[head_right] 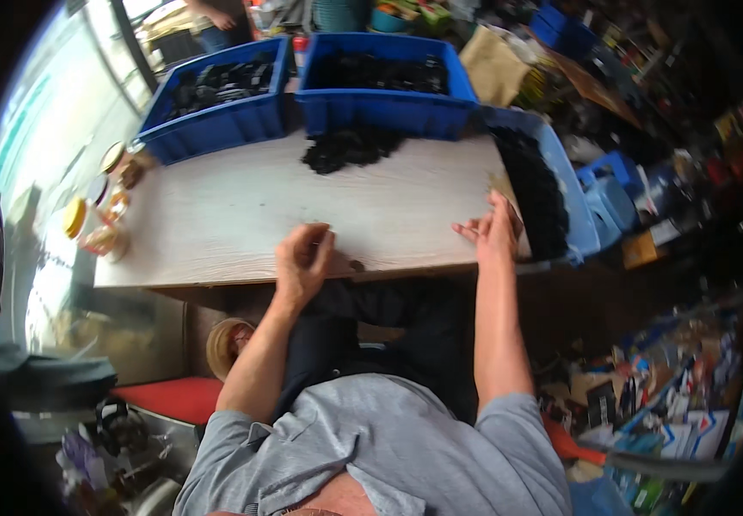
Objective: Assembling and inspecting small black plastic components at a workshop bench.
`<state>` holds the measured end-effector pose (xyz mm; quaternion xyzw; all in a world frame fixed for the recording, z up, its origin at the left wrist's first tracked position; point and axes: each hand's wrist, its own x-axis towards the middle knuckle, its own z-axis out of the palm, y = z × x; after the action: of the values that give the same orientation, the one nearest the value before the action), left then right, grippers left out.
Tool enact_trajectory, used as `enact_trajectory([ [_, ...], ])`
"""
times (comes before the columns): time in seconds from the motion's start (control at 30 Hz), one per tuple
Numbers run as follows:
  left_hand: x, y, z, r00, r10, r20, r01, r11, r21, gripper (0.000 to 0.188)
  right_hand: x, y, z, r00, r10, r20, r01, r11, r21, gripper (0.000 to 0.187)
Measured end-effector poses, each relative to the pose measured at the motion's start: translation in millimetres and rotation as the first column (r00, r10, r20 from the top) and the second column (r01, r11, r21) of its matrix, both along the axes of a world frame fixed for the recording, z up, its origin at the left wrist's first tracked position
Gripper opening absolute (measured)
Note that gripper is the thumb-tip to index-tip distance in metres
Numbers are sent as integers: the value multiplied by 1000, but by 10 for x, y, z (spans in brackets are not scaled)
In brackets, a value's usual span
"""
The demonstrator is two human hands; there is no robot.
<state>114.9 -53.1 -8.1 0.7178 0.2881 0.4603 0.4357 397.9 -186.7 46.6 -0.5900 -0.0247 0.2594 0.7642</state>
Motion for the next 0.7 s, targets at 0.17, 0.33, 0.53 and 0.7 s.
enact_trajectory([
  [0.17,-289,-19,160,998,28,-50,-25,998,64,13,-596,214,50,982,188,17,-189,982,6,18],
  [0.33,-525,3,287,999,-15,-32,14,1000,-17,13,-1075,523,89,923,377,79,-379,925,10,18],
  [0.53,-824,197,452,986,-164,40,169,957,-237,15,-1517,981,105,845,525,100,-530,848,24,18],
  [0.7,-1337,1038,856,980,201,-4,-195,954,226,15,-1772,1461,63,756,650,78,-653,757,20,18],
])
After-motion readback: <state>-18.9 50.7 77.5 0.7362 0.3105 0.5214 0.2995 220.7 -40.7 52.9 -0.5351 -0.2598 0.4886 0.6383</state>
